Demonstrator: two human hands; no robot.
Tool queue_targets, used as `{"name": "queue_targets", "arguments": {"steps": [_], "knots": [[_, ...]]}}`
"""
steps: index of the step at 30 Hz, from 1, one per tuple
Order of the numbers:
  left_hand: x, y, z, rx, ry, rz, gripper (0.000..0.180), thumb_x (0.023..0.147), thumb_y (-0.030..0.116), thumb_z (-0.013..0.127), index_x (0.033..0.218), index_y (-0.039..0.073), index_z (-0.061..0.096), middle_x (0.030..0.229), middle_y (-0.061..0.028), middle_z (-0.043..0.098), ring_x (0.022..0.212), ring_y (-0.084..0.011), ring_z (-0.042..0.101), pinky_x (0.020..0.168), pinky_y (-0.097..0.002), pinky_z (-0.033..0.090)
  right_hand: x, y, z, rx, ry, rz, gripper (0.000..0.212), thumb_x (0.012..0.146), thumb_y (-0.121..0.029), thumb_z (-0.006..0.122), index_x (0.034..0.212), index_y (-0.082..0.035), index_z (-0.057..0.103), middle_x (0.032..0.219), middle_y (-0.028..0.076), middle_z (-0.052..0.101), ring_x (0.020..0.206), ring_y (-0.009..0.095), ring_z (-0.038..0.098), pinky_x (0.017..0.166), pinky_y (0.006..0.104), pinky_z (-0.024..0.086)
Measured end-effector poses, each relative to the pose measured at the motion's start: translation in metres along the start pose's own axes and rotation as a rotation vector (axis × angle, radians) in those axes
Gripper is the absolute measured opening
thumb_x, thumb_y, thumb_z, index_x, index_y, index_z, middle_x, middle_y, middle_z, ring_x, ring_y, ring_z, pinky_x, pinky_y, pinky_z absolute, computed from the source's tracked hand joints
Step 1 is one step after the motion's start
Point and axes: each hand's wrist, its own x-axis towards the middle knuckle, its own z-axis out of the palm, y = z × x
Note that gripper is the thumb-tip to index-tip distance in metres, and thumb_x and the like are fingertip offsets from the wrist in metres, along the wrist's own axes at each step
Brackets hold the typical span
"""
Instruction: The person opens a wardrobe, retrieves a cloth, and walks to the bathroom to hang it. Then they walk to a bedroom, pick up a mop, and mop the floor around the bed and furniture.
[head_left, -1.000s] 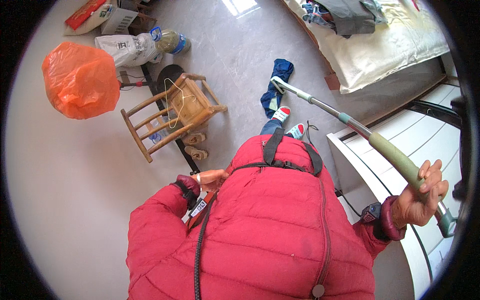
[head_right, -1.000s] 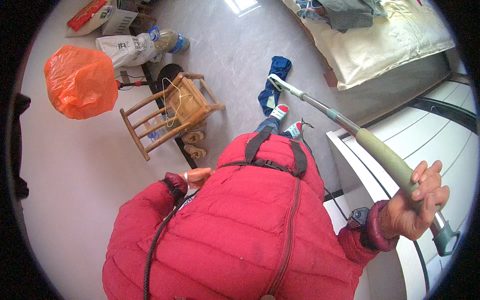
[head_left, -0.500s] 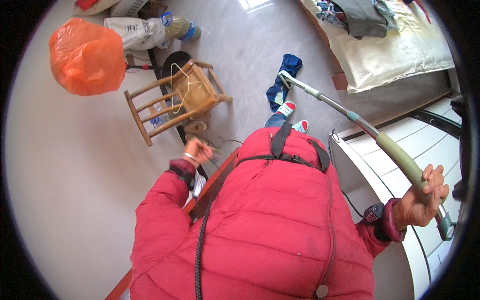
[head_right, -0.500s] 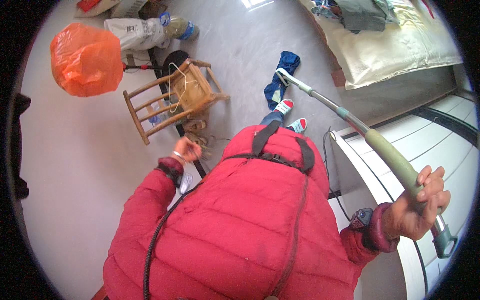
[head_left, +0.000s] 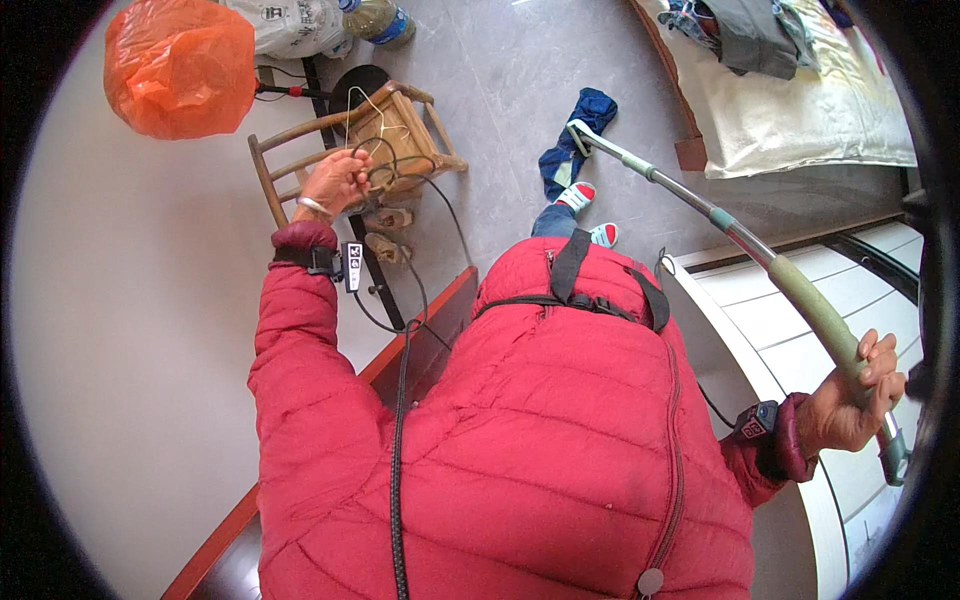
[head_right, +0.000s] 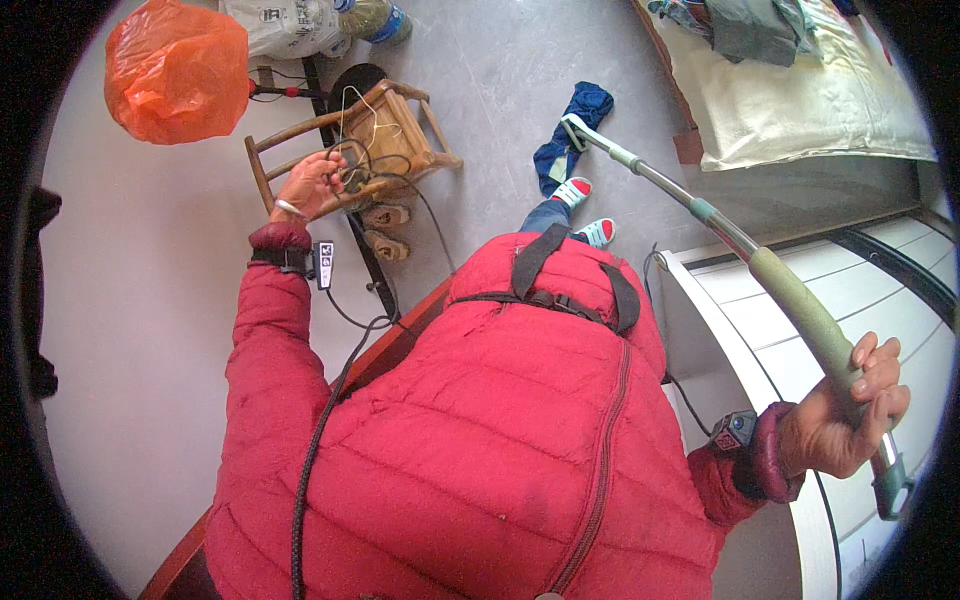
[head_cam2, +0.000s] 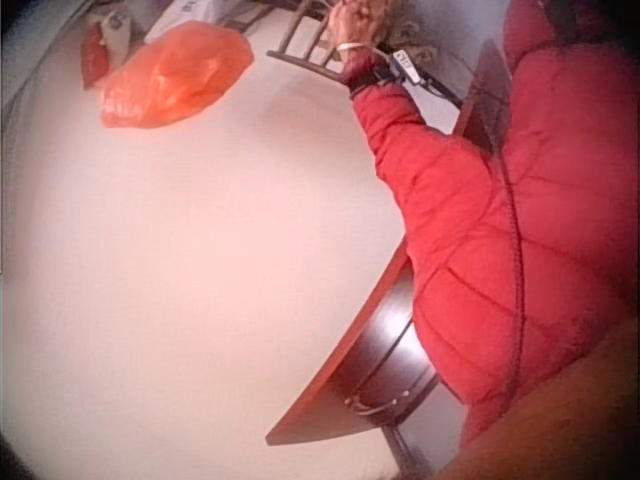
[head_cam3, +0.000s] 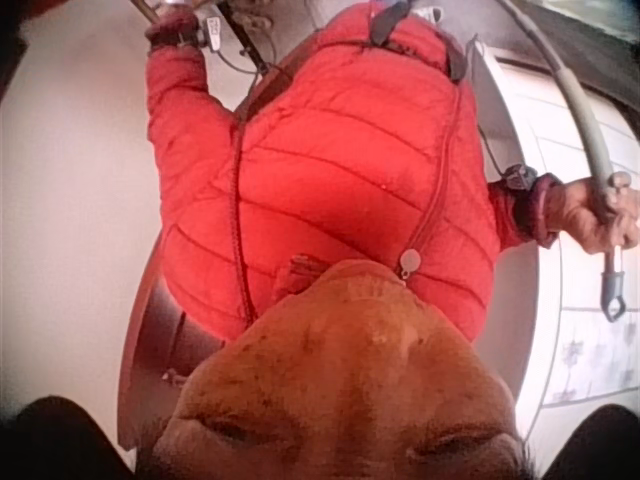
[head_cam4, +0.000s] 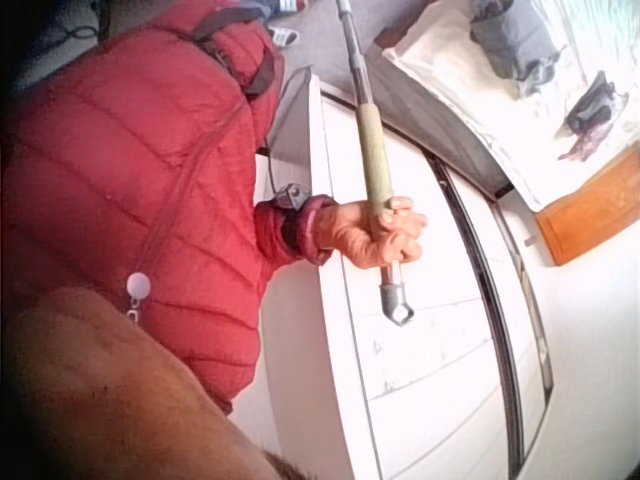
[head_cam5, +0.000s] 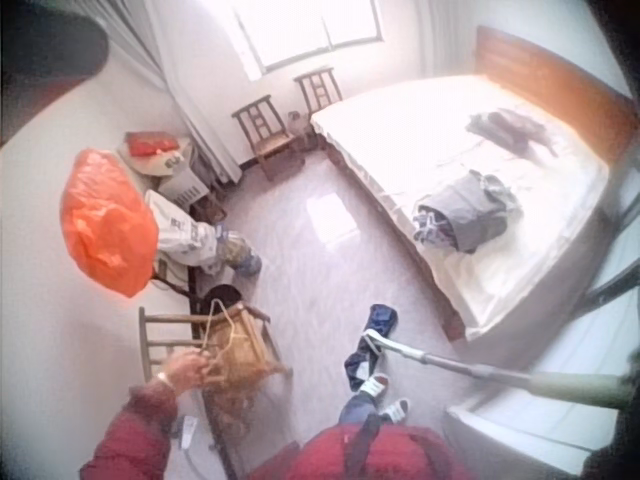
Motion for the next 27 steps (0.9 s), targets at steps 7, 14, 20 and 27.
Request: {"name": "queue_targets", "arguments": {"steps": [7, 14, 20, 27], "knots": [[0.014, 0.001, 0.037, 0.057, -0.214, -0.099, 0.015, 0.086, 0.011, 0.060, 0.100, 0.005, 0.058, 0.088, -0.0010, 0.061, 0.070, -0.0086, 0.055, 0.066, -0.0256, 0.048, -0.003, -0.004, -0.006, -0.019, 0.011, 0.040, 0.015, 0.077, -0.007, 0.048, 0.065, -0.015, 0.043, 0.065, 0.001, 0.041, 0.074, 0.015, 0.032, 0.078, 0.0325, 0.030], [0.022, 0.020, 0.082, 0.175, -0.339, -0.132, 0.016, 0.084, 0.007, 0.059, 0.099, 0.000, 0.059, 0.089, -0.0047, 0.062, 0.072, -0.0111, 0.057, 0.064, -0.0241, 0.048, -0.003, -0.004, -0.012, -0.098, -0.115, 0.034, 0.014, 0.076, -0.017, 0.053, 0.069, -0.017, 0.041, 0.066, -0.001, 0.042, 0.077, 0.015, 0.032, 0.077, 0.0334, 0.028], [0.049, 0.061, 0.166, 0.632, -0.415, 0.058, 0.024, 0.083, 0.012, 0.060, 0.100, -0.004, 0.062, 0.088, -0.0048, 0.062, 0.073, -0.0117, 0.058, 0.066, -0.0249, 0.048, 0.018, -0.004, -0.030, -0.045, -0.696, 0.091, 0.039, 0.059, -0.047, 0.080, 0.076, -0.025, 0.053, 0.072, -0.009, 0.056, 0.081, 0.014, 0.036, 0.075, 0.0300, 0.028], [0.054, 0.061, 0.248, 1.189, -0.636, -0.081, 0.027, 0.080, 0.020, 0.060, 0.099, 0.003, 0.066, 0.083, -0.0048, 0.065, 0.074, -0.0130, 0.060, 0.067, -0.0264, 0.050, 0.032, 0.007, -0.032, 0.245, -0.909, 0.192, 0.040, 0.053, -0.047, 0.086, 0.081, -0.028, 0.065, 0.077, -0.010, 0.067, 0.084, 0.010, 0.042, 0.076, 0.0264, 0.030]]}}
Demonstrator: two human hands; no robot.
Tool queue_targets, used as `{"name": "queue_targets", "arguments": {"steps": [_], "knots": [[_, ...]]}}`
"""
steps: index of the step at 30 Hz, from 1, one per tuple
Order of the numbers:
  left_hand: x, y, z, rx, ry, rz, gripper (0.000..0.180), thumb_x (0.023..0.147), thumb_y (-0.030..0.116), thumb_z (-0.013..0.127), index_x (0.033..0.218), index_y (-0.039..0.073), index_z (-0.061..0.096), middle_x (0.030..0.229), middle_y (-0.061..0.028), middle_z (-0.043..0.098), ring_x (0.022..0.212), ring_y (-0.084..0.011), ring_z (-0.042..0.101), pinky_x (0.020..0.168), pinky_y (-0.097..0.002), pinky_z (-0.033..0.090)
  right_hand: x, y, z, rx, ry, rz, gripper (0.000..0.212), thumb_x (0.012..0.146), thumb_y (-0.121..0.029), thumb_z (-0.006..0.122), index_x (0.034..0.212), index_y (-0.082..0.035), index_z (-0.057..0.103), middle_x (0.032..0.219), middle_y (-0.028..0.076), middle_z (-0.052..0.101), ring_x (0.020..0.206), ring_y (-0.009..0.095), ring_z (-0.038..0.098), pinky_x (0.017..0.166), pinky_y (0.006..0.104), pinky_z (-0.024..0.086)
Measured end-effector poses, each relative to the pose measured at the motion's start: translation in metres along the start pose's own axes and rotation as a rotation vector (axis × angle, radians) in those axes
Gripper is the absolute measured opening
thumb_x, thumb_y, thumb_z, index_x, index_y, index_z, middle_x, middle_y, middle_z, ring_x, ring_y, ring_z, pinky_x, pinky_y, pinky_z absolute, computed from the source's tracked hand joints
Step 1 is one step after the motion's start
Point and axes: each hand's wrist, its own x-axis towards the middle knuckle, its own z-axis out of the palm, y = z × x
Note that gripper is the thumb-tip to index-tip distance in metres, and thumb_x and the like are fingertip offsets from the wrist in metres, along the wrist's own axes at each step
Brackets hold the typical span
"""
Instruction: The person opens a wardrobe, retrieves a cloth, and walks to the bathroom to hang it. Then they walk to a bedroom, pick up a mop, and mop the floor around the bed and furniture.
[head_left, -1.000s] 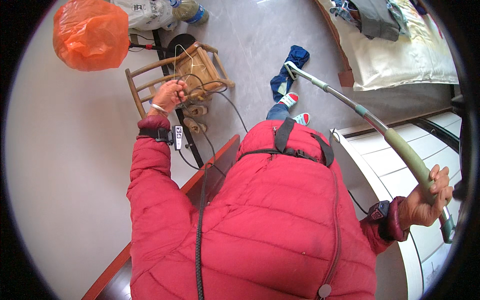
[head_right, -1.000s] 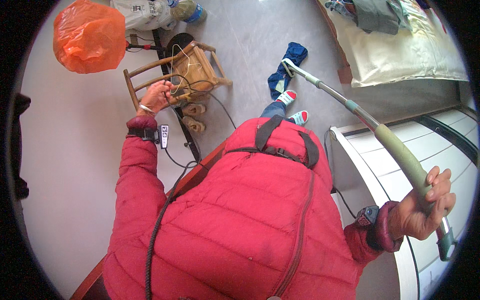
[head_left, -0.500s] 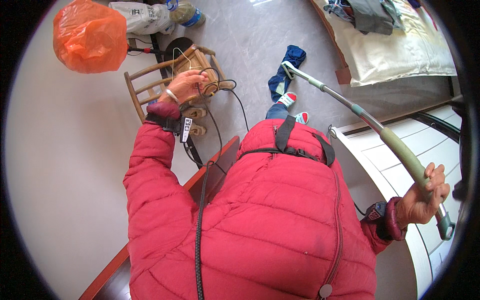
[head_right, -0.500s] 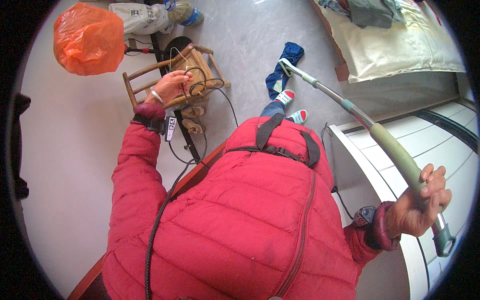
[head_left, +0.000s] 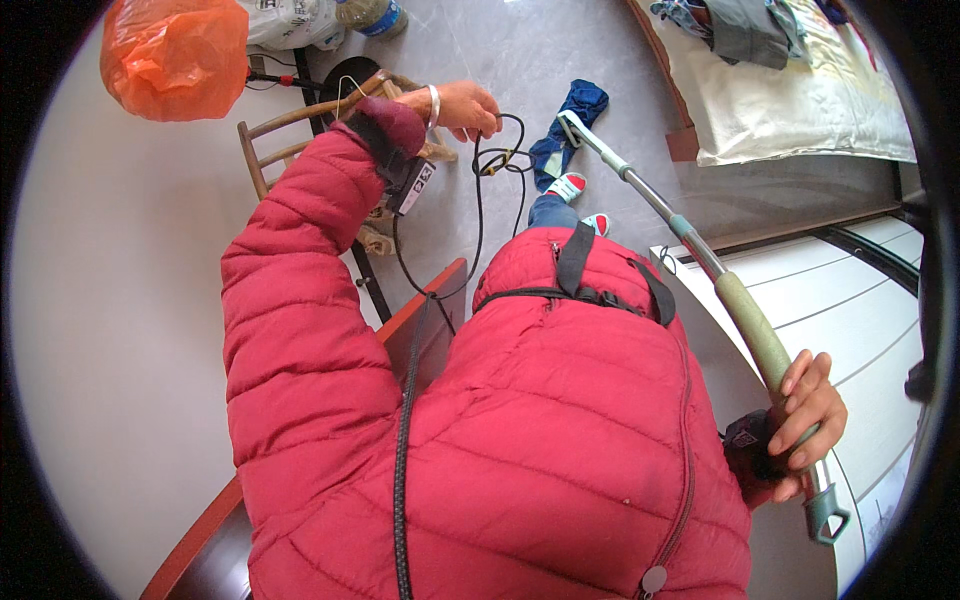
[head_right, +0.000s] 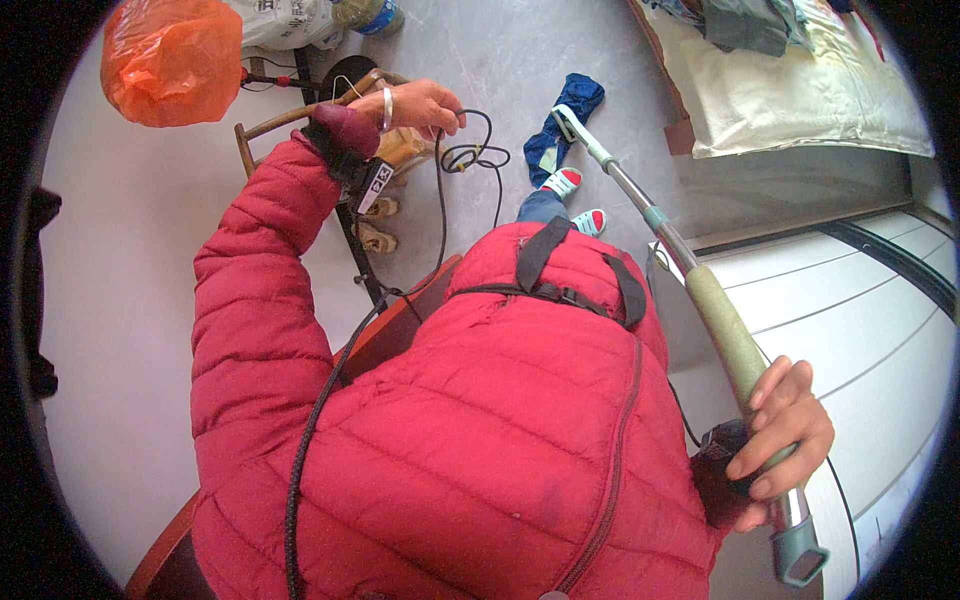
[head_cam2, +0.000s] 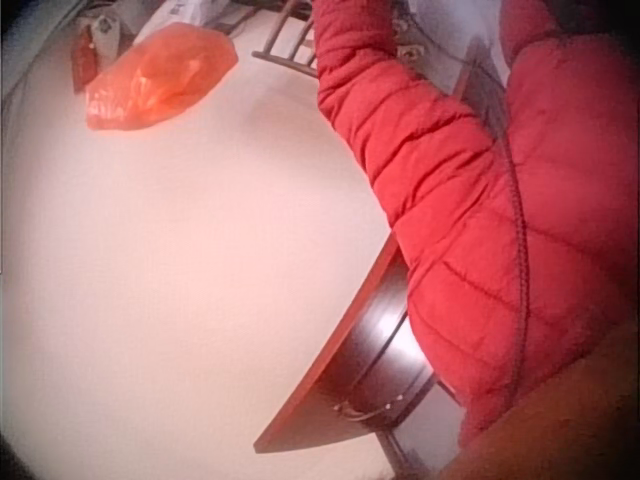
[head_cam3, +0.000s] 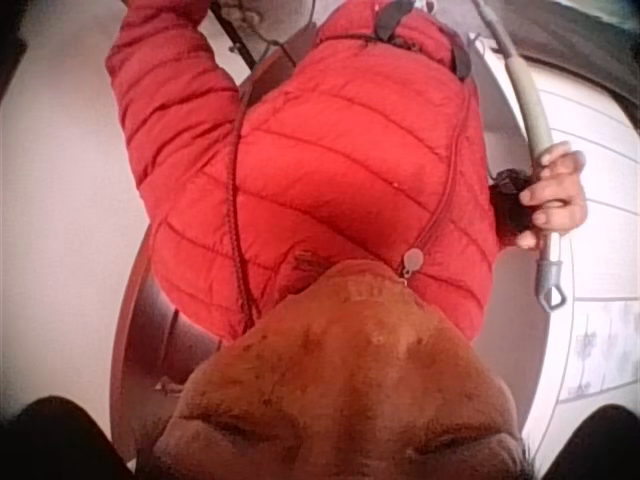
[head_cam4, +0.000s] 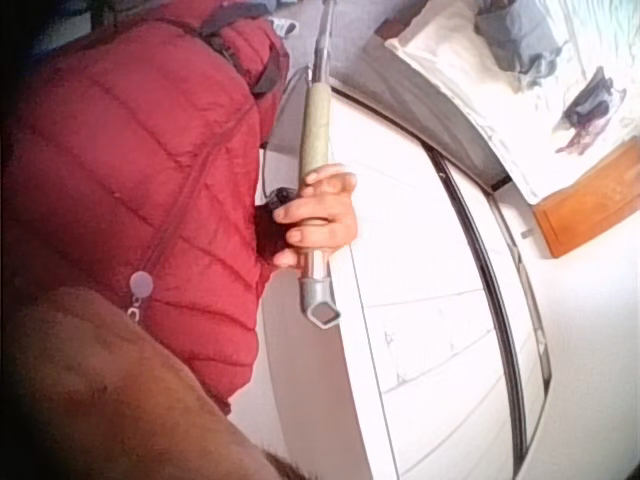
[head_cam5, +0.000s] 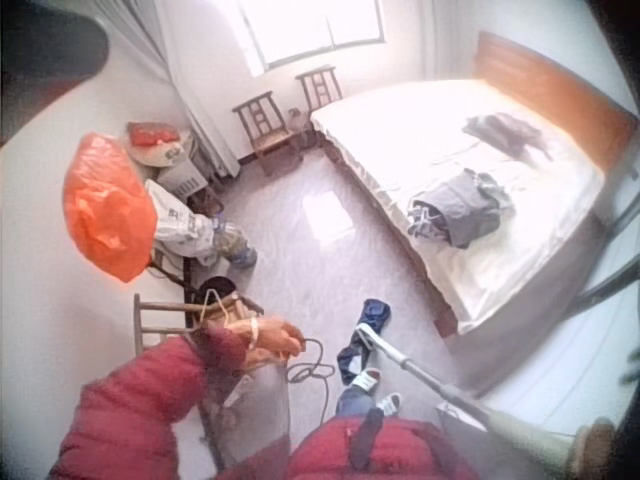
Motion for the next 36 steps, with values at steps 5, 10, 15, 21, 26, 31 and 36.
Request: {"name": "queue_targets", "arguments": {"steps": [5, 10, 15, 21, 26, 31, 36], "knots": [[0.006, 0.029, -0.010, 0.291, -0.139, -0.087, 0.052, 0.084, 0.049, 0.057, 0.109, 0.004, 0.062, 0.098, -0.0105, 0.064, 0.081, -0.0210, 0.061, 0.070, -0.0330, 0.053, 0.013, 0.006, -0.001, 0.284, -0.141, 0.004, 0.022, 0.070, -0.039, 0.077, 0.078, -0.021, 0.067, 0.077, -0.002, 0.070, 0.077, 0.011, 0.047, 0.076, 0.0253, 0.035], [0.019, 0.075, -0.053, 0.445, 0.085, 0.130, 0.051, 0.087, 0.050, 0.054, 0.114, 0.007, 0.058, 0.100, -0.0121, 0.063, 0.084, -0.0232, 0.060, 0.067, -0.0353, 0.052, 0.041, 0.014, -0.002, 0.712, -0.185, 0.081, 0.041, 0.072, -0.040, 0.076, 0.095, -0.008, 0.065, 0.085, 0.012, 0.069, 0.070, 0.014, 0.059, 0.073, 0.0305, 0.039], [0.023, 0.107, -0.122, 0.333, -0.019, 0.212, 0.062, 0.083, 0.041, 0.064, 0.129, 0.003, 0.045, 0.099, -0.0137, 0.061, 0.082, -0.0217, 0.062, 0.064, -0.0345, 0.053, 0.084, 0.032, 0.008, 0.276, -0.449, 0.548, 0.040, 0.072, -0.030, 0.074, 0.101, -0.004, 0.063, 0.087, 0.009, 0.067, 0.073, 0.019, 0.057, 0.073, 0.0318, 0.039], [-0.012, 0.177, -0.148, 0.335, 0.055, 0.182, 0.061, 0.081, 0.033, 0.067, 0.130, 0.005, 0.044, 0.104, -0.0114, 0.061, 0.086, -0.0223, 0.062, 0.069, -0.0353, 0.054, 0.138, 0.045, 0.021, -0.073, -0.457, 0.517, 0.031, 0.080, -0.034, 0.065, 0.090, -0.005, 0.064, 0.078, 0.008, 0.063, 0.071, 0.019, 0.056, 0.063, 0.0300, 0.042], [-0.011, 0.260, -0.153, 0.159, -0.151, 0.050, 0.053, 0.084, 0.027, 0.061, 0.129, 0.005, 0.045, 0.119, -0.0155, 0.057, 0.101, -0.0277, 0.059, 0.082, -0.0399, 0.052, 0.177, 0.092, 0.084, -0.316, -0.507, 0.156, 0.026, 0.086, -0.024, 0.059, 0.097, -0.001, 0.061, 0.084, 0.016, 0.064, 0.078, 0.027, 0.061, 0.070, 0.0360, 0.046], [0.006, 0.306, -0.137, 0.405, 0.057, 0.364, 0.043, 0.083, 0.030, 0.061, 0.117, 0.006, 0.051, 0.105, -0.0144, 0.058, 0.091, -0.0255, 0.060, 0.076, -0.0386, 0.051, 0.197, 0.113, 0.145, -0.168, -0.581, 0.512, 0.033, 0.091, -0.031, 0.054, 0.107, -0.001, 0.056, 0.081, 0.016, 0.064, 0.073, 0.023, 0.062, 0.063, 0.0334, 0.048], [-0.004, 0.316, -0.090, 0.370, 0.227, 0.655, 0.036, 0.082, 0.033, 0.061, 0.105, 0.006, 0.056, 0.092, -0.0134, 0.060, 0.080, -0.0232, 0.060, 0.070, -0.0372, 0.051, 0.181, 0.113, 0.173, 0.285, -0.576, 0.623, 0.034, 0.096, -0.038, 0.045, 0.107, -0.006, 0.053, 0.076, 0.002, 0.060, 0.069, 0.009, 0.053, 0.057, 0.0222, 0.043]]}}
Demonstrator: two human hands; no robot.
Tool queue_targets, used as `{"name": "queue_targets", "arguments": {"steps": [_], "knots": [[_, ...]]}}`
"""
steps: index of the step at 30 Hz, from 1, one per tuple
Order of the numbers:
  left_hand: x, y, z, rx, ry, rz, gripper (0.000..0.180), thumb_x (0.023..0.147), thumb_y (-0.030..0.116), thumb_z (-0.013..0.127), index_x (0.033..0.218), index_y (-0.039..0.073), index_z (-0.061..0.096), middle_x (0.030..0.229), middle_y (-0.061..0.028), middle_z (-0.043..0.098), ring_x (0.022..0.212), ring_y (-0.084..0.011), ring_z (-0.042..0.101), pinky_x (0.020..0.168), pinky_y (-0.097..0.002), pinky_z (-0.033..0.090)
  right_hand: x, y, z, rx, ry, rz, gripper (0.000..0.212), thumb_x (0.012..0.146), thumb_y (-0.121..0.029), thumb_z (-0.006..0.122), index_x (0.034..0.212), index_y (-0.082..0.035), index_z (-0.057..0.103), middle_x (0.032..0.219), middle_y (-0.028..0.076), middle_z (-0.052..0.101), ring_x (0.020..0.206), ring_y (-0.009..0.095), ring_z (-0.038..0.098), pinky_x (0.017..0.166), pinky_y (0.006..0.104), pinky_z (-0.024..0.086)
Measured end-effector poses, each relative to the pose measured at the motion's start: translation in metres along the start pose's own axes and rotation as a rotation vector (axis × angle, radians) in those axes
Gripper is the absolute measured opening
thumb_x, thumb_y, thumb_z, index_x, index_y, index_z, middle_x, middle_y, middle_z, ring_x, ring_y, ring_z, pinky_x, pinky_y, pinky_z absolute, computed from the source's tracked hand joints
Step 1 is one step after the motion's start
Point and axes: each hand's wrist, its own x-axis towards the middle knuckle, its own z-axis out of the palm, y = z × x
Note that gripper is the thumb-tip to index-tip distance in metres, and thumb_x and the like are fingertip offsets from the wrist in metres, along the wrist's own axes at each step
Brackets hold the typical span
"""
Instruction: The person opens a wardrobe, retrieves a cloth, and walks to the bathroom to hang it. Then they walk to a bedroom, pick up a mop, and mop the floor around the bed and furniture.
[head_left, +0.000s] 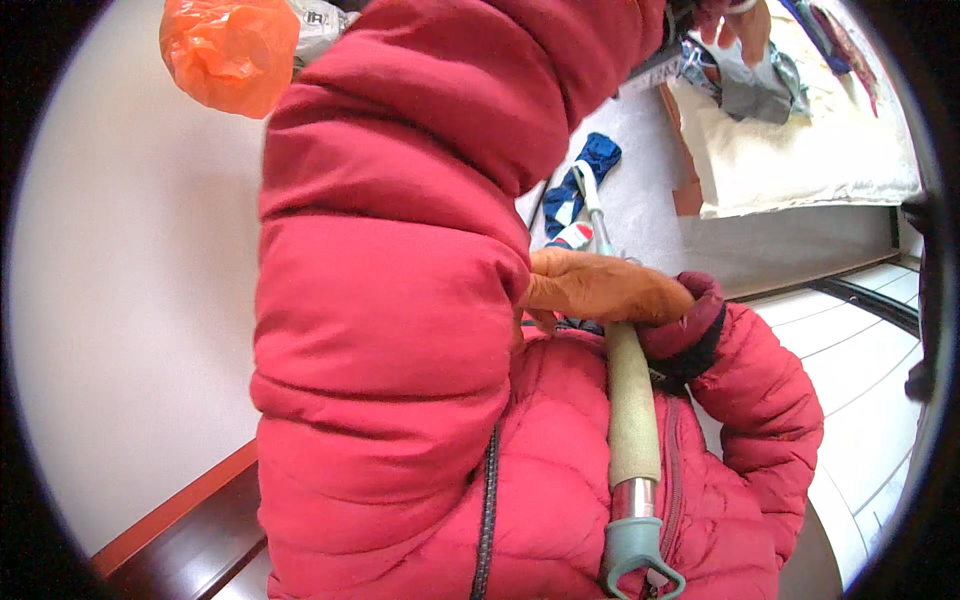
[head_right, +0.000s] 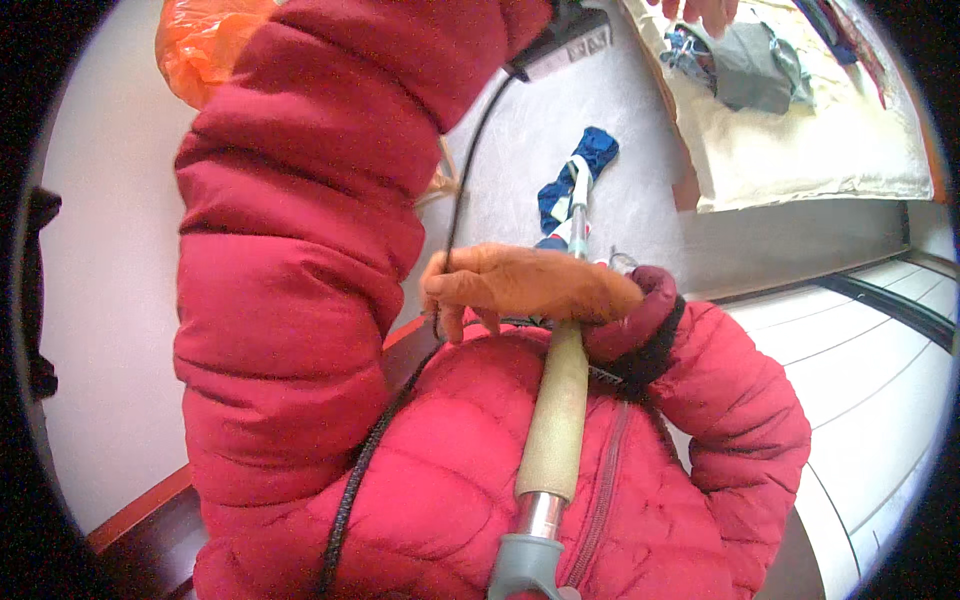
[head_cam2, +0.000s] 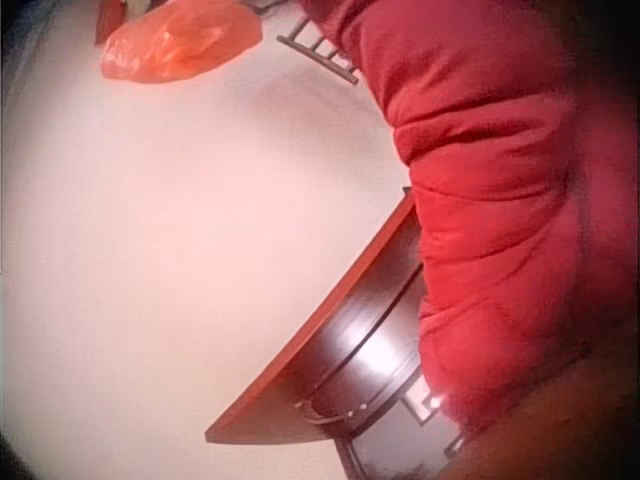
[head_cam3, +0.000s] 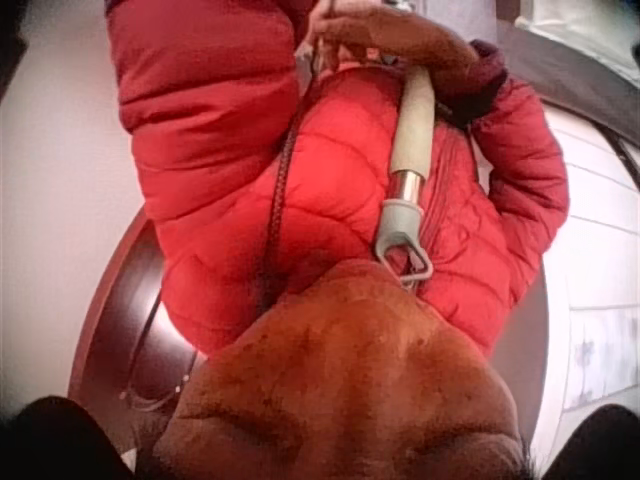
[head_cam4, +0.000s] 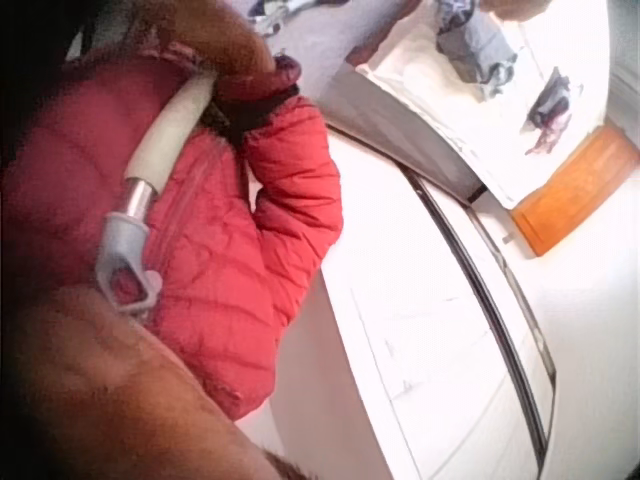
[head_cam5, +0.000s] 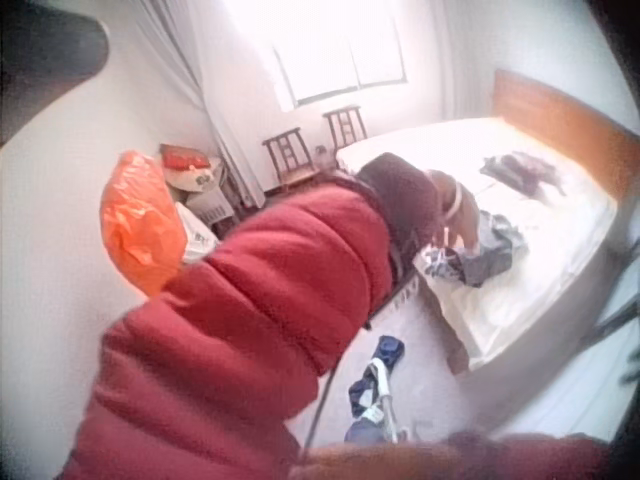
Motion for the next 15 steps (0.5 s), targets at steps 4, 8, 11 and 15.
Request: {"name": "queue_targets", "arguments": {"steps": [4, 8, 11, 15], "knots": [[-0.032, 0.009, 0.039, -0.035, 0.228, 0.275, 0.032, 0.082, 0.035, 0.061, 0.095, 0.006, 0.061, 0.081, -0.0126, 0.061, 0.072, -0.0214, 0.061, 0.064, -0.0362, 0.050, -0.007, 0.029, 0.000, -0.016, 0.578, 0.125, 0.033, 0.096, -0.033, 0.043, 0.090, -0.004, 0.057, 0.077, 0.004, 0.062, 0.063, 0.010, 0.054, 0.056, 0.0227, 0.044], [-0.136, 0.014, 0.088, -0.018, 0.464, 0.691, 0.032, 0.081, 0.037, 0.061, 0.085, 0.006, 0.065, 0.070, -0.0118, 0.063, 0.063, -0.0196, 0.062, 0.059, -0.0352, 0.050, -0.018, 0.039, -0.019, 0.311, 0.946, -0.200, 0.024, 0.096, -0.027, 0.045, 0.089, -0.005, 0.054, 0.068, 0.005, 0.059, 0.053, 0.008, 0.049, 0.049, 0.0194, 0.039], [-0.247, 0.008, 0.116, 0.294, 0.613, 0.613, 0.031, 0.077, 0.033, 0.064, 0.066, 0.004, 0.062, 0.055, -0.0130, 0.057, 0.052, -0.0251, 0.059, 0.053, -0.0353, 0.047, -0.024, 0.018, -0.034, 0.096, 1.019, -0.670, 0.028, 0.095, -0.025, 0.047, 0.086, -0.001, 0.059, 0.067, 0.005, 0.060, 0.054, 0.008, 0.050, 0.050, 0.0211, 0.039], [-0.319, 0.004, 0.098, 0.421, 0.367, 0.098, 0.034, 0.075, 0.027, 0.072, 0.059, 0.002, 0.055, 0.056, -0.0137, 0.053, 0.050, -0.0283, 0.055, 0.049, -0.0346, 0.043, -0.023, -0.025, -0.052, -1.515, 1.287, -0.779, 0.010, 0.087, -0.013, 0.058, 0.083, -0.005, 0.061, 0.060, 0.008, 0.056, 0.052, 0.024, 0.054, 0.054, 0.0328, 0.045]]}}
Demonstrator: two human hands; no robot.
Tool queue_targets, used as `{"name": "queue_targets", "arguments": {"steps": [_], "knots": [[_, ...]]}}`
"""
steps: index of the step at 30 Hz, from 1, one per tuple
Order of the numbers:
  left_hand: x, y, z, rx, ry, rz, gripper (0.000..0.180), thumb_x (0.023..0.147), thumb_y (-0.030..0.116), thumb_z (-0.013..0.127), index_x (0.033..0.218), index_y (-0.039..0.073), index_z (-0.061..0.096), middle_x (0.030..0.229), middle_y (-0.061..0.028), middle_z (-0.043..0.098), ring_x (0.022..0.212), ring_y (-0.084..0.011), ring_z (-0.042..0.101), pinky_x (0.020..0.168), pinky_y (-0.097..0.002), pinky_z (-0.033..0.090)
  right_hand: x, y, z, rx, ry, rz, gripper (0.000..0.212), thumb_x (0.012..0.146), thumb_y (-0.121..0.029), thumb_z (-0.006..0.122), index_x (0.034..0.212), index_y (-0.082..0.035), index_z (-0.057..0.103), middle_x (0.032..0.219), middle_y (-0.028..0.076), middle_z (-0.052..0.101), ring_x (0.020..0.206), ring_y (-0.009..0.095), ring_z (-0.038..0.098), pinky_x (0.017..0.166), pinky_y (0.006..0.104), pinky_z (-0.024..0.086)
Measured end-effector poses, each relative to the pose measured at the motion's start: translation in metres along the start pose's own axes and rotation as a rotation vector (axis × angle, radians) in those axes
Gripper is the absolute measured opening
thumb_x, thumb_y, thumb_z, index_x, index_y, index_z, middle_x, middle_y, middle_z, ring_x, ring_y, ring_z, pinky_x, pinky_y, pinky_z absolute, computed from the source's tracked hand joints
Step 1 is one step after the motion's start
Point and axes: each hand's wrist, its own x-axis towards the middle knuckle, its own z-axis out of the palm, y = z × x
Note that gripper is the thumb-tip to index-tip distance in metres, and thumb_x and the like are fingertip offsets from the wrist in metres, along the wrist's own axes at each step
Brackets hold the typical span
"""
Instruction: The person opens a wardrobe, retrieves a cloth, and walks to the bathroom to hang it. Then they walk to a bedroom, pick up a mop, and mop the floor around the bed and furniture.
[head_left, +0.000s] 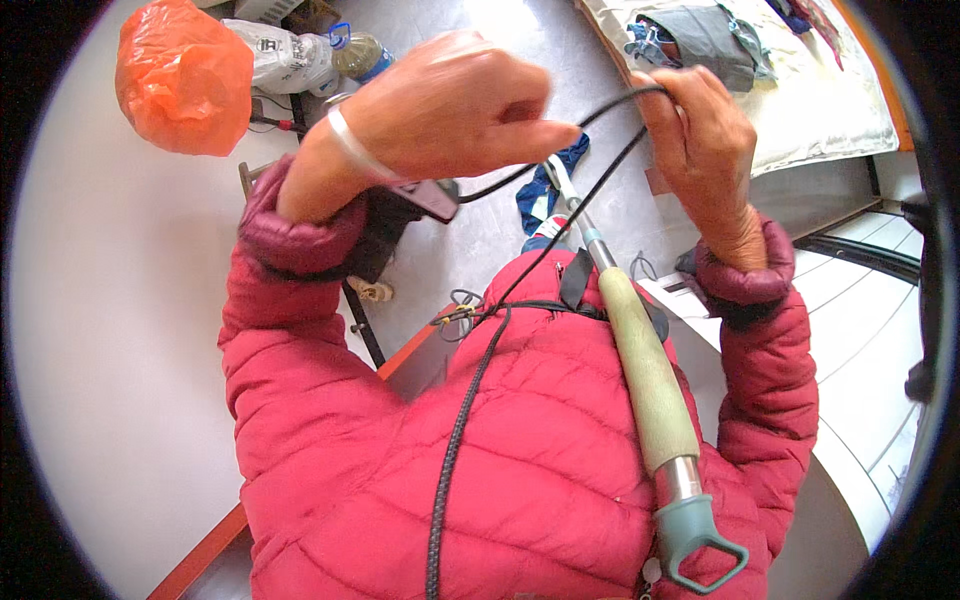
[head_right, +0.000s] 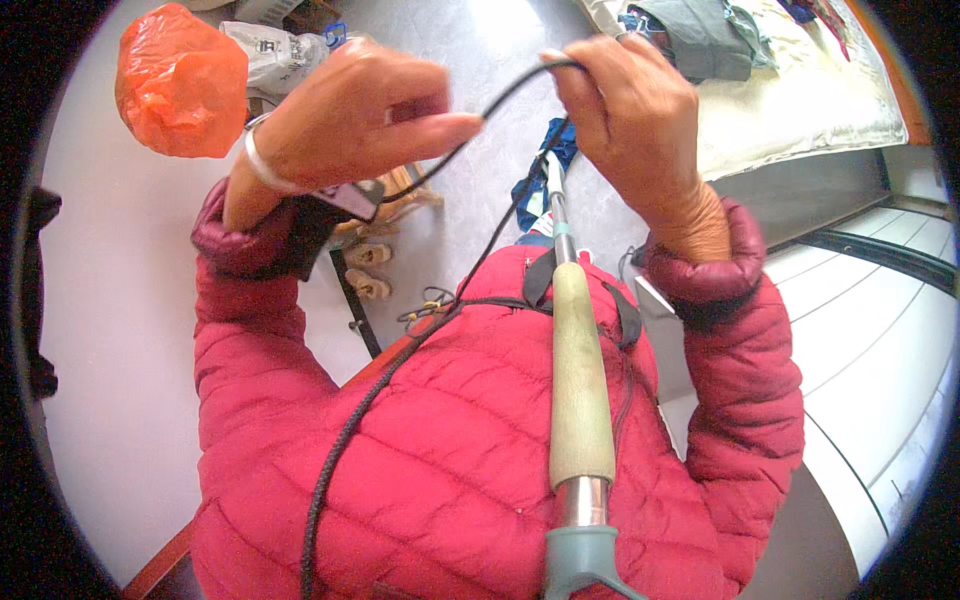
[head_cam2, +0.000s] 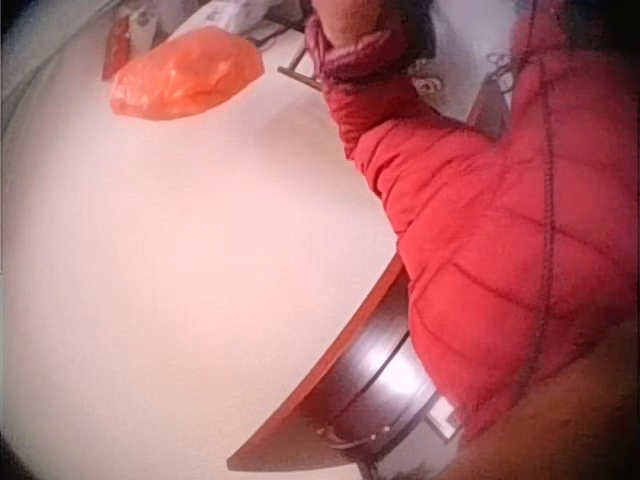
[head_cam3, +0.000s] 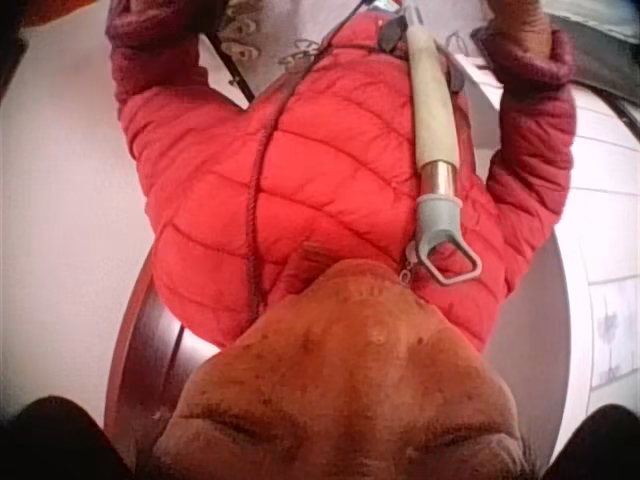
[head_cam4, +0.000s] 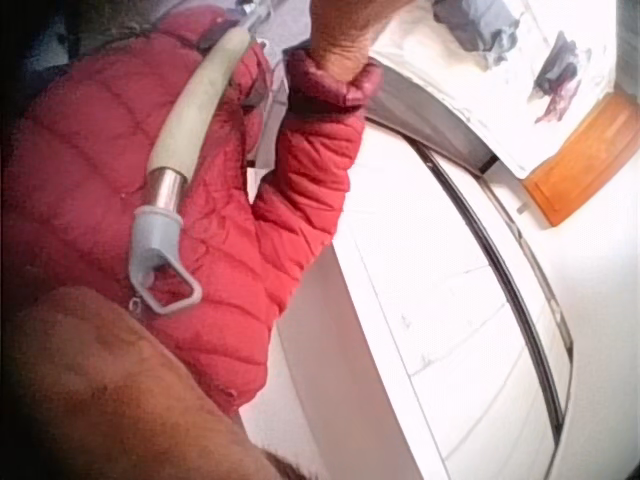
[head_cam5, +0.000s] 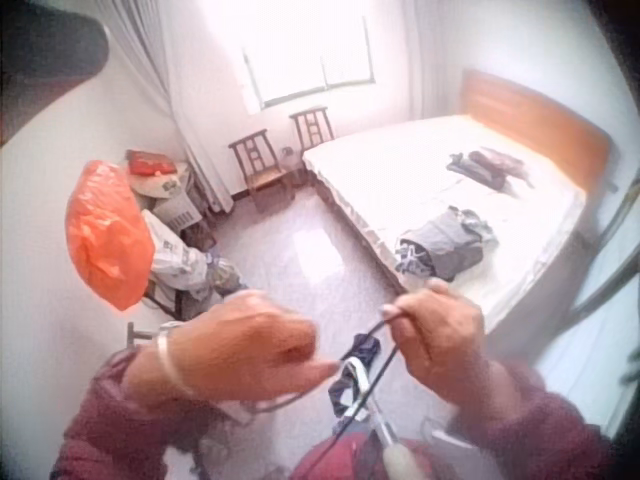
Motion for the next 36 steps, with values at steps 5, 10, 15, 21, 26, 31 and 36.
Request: {"name": "queue_targets", "arguments": {"steps": [5, 10, 15, 21, 26, 31, 36], "knots": [[0.004, -0.001, 0.009, 0.155, -0.091, 0.004, 0.040, 0.070, 0.036, 0.074, 0.062, 0.001, 0.055, 0.059, -0.0141, 0.054, 0.056, -0.0336, 0.055, 0.056, -0.0371, 0.046, 0.027, 0.010, 0.008, 0.046, -0.275, 0.246, 0.020, 0.086, -0.022, 0.061, 0.077, -0.004, 0.058, 0.055, 0.010, 0.054, 0.050, 0.026, 0.057, 0.047, 0.0357, 0.043], [-0.003, -0.003, 0.015, 0.215, 0.208, 0.083, 0.034, 0.071, 0.032, 0.074, 0.078, 0.001, 0.059, 0.076, -0.0110, 0.057, 0.067, -0.0297, 0.057, 0.060, -0.0352, 0.048, 0.024, 0.012, 0.017, 0.688, -0.574, 0.920, 0.028, 0.082, -0.031, 0.066, 0.073, -0.004, 0.062, 0.053, -0.003, 0.050, 0.047, 0.004, 0.048, 0.042, 0.0222, 0.035], [-0.007, 0.023, 0.018, 0.098, 0.227, 0.203, 0.025, 0.072, 0.024, 0.073, 0.076, 0.004, 0.058, 0.074, -0.0106, 0.055, 0.065, -0.0277, 0.056, 0.056, -0.0344, 0.047, 0.013, 0.009, 0.023, 1.044, -0.687, 1.113, 0.027, 0.081, -0.030, 0.066, 0.073, -0.005, 0.062, 0.055, -0.002, 0.050, 0.043, 0.003, 0.040, 0.039, 0.0198, 0.028], [0.003, 0.028, 0.037, 0.007, -0.699, 0.085, 0.034, 0.082, 0.031, 0.059, 0.074, -0.002, 0.060, 0.064, -0.0198, 0.059, 0.062, -0.0349, 0.060, 0.058, -0.0439, 0.047, 0.014, 0.003, 0.025, 1.050, -0.836, 1.135, 0.024, 0.080, -0.026, 0.066, 0.070, -0.005, 0.062, 0.057, -0.002, 0.050, 0.043, 0.003, 0.038, 0.039, 0.0204, 0.028], [0.025, 0.021, 0.064, -0.482, -0.588, -0.114, 0.022, 0.082, 0.019, 0.056, 0.075, -0.002, 0.059, 0.066, -0.0185, 0.059, 0.064, -0.0286, 0.061, 0.059, -0.0379, 0.048, 0.010, 0.000, 0.024, 1.191, -0.847, 1.095, 0.025, 0.085, -0.028, 0.062, 0.087, -0.003, 0.062, 0.061, -0.002, 0.051, 0.051, 0.003, 0.043, 0.045, 0.0201, 0.033], [0.021, -0.058, 0.052, -0.682, -0.687, -0.450, 0.022, 0.085, 0.017, 0.057, 0.077, -0.003, 0.061, 0.065, -0.0062, 0.060, 0.060, -0.0143, 0.059, 0.054, -0.0290, 0.048, -0.018, 0.019, 0.005, 1.119, -0.926, 0.928, 0.027, 0.092, -0.024, 0.054, 0.107, -0.002, 0.055, 0.071, 0.000, 0.054, 0.065, 0.005, 0.051, 0.059, 0.0202, 0.041], [-0.047, -0.180, 0.028, -0.734, -0.315, -0.961, 0.026, 0.083, 0.022, 0.058, 0.073, -0.001, 0.063, 0.063, -0.0068, 0.061, 0.052, -0.0131, 0.057, 0.048, -0.0240, 0.045, -0.063, 0.029, -0.033, 1.058, -1.389, 0.495, 0.022, 0.086, -0.017, 0.059, 0.101, 0.000, 0.058, 0.082, 0.010, 0.064, 0.078, 0.017, 0.058, 0.071, 0.0321, 0.047]]}}
